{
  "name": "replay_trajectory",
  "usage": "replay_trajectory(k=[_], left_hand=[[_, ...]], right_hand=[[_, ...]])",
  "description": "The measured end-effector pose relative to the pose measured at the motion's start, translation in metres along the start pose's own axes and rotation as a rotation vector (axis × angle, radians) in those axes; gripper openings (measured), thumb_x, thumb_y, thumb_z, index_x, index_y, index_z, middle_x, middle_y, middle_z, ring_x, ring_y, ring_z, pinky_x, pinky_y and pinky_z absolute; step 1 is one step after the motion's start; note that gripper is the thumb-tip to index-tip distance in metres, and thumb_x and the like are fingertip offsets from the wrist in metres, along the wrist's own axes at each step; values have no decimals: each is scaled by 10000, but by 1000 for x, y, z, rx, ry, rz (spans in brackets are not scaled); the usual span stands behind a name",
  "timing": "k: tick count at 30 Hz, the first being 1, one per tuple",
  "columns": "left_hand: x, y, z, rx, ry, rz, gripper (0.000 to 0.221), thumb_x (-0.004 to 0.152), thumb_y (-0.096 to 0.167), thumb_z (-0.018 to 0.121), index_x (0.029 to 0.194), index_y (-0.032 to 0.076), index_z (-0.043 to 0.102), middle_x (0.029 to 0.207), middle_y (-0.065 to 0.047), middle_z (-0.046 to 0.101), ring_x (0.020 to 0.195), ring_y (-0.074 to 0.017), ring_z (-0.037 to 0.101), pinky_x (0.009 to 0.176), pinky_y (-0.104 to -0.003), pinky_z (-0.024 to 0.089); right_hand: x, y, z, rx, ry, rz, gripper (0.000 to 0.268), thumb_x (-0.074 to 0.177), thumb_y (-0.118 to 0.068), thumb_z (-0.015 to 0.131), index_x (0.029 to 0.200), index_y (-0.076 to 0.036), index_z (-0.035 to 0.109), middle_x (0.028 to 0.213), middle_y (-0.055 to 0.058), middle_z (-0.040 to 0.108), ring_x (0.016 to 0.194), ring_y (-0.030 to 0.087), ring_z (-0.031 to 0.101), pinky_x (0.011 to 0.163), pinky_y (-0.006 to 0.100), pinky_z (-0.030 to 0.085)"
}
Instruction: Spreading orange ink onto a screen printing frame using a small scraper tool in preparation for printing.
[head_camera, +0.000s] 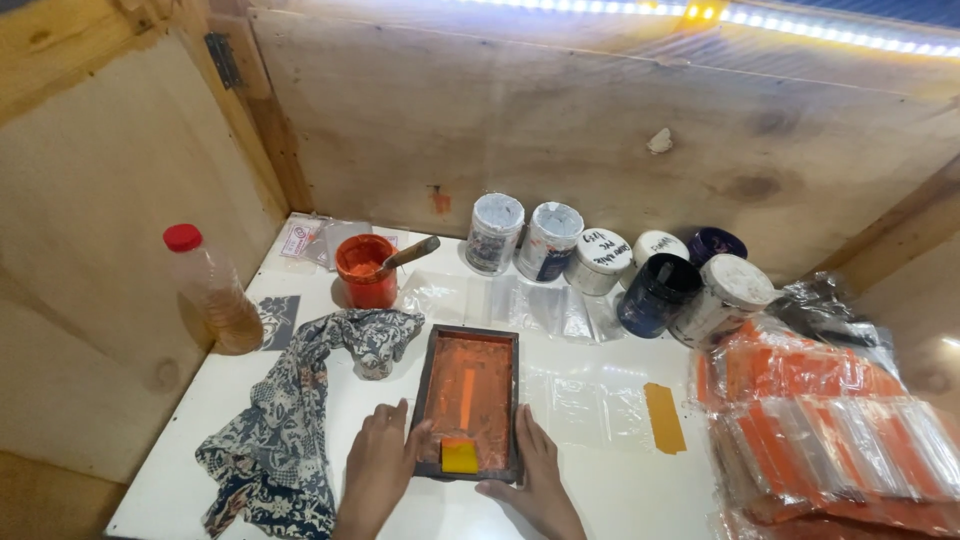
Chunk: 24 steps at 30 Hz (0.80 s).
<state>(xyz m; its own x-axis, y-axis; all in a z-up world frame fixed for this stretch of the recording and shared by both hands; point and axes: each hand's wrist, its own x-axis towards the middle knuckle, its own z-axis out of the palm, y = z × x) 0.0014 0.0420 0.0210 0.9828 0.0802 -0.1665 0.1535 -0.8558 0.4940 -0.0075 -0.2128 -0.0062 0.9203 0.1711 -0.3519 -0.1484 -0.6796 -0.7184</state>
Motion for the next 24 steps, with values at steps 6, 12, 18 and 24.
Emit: replay_trajectory(k=[6,12,18,24], left_hand=[[8,11,-74,50,-537,199,1401,787,652,860,1638,194,-154,1746,42,-208,1593,-205,-265,1287,-476,65],[48,0,-60,116,-577,386,1409,680,634,874,1651,189,-45,1751,-9,-87,1601,-212,-172,1278,-458,108],[64,6,-56,408,-629,378,1544,581,663,881,1646,111,-92,1728,-99,-199,1606,-263,-116,1300,-414,29],[68,14,-45,572,-567,393,1582,486,691,889,1641,82,-4,1743,-67,-27,1608,-222,-85,1287,-471,15]], right_hand=[[-2,-5,-3,-2,5,-7,1291,767,-562,869,1632,-312,-57,1747,-67,-21,1576,214,41,1272,449,167],[-2,0,-1,-5,5,-39,1292,768,-588,853,1632,-308,-67,1745,-42,-15,1578,239,12,1270,474,133],[5,11,7,56,15,-10,1246,792,-501,869,1635,-316,-30,1740,-94,53,1569,242,20,1269,431,172],[-2,9,7,90,88,-92,1369,672,-536,954,1638,-283,18,1676,-7,230,1529,218,141,1253,430,208]])
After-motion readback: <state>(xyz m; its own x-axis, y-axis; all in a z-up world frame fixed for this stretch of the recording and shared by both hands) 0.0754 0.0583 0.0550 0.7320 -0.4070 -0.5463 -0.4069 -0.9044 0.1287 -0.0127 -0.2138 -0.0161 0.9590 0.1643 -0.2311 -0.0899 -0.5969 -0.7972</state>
